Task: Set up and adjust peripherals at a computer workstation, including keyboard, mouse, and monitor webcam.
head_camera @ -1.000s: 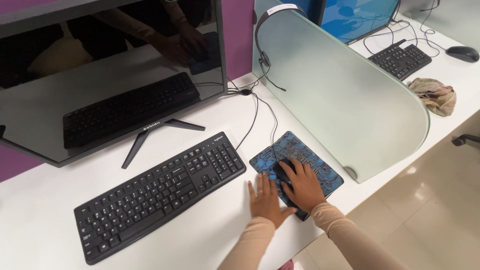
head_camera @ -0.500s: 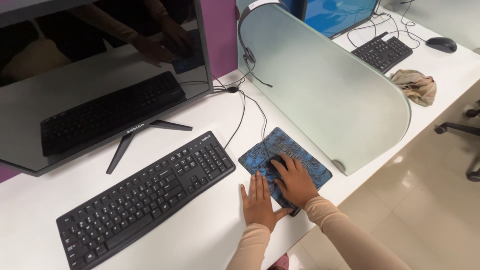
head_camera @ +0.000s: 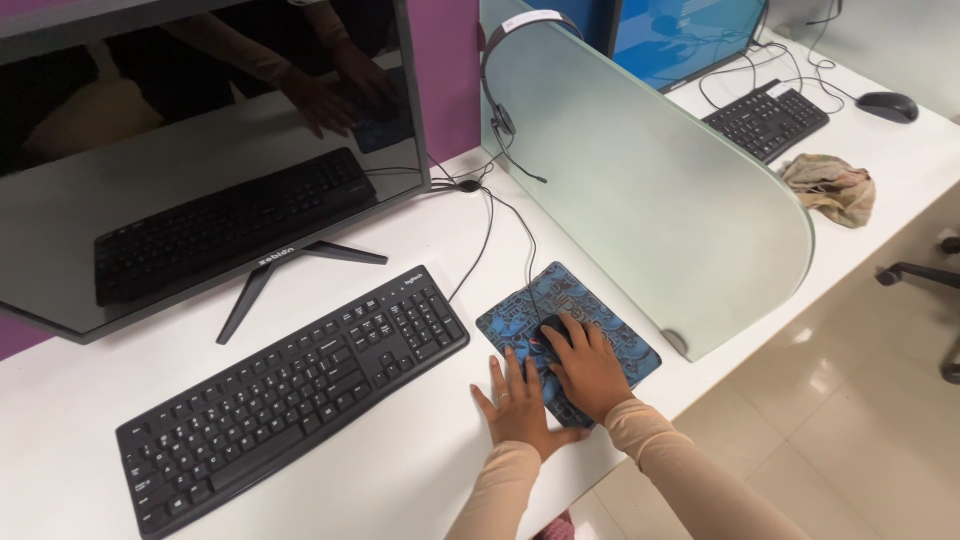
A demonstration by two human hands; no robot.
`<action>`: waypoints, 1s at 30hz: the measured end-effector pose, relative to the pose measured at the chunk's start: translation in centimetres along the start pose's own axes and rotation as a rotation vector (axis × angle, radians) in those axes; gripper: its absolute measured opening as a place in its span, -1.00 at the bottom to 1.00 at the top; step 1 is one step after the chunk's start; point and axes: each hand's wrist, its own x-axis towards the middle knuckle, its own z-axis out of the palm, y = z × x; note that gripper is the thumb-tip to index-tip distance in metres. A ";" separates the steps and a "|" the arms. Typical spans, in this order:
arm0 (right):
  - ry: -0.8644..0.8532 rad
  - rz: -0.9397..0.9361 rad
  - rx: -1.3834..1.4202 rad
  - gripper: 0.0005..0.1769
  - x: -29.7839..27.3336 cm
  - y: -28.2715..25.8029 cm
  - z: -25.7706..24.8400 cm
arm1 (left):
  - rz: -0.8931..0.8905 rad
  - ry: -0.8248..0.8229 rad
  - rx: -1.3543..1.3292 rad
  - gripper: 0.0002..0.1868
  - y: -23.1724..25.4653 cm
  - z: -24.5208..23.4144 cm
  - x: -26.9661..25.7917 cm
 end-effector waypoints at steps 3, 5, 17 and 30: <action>0.007 -0.003 -0.036 -0.31 -0.1 0.2 0.5 | -0.008 -0.036 -0.002 0.61 0.3 0.0 -0.3; 0.016 0.025 -0.057 -0.36 -0.2 0.3 0.6 | -0.016 -0.039 0.010 0.58 0.3 0.5 0.2; -0.148 -0.338 0.017 -0.25 -2.4 -0.6 2.8 | 0.121 0.078 -0.089 0.66 -3.2 2.8 0.2; -0.054 -0.139 0.159 -0.31 -2.7 -2.4 4.1 | 0.146 0.015 -0.231 0.59 -3.8 -0.4 -0.7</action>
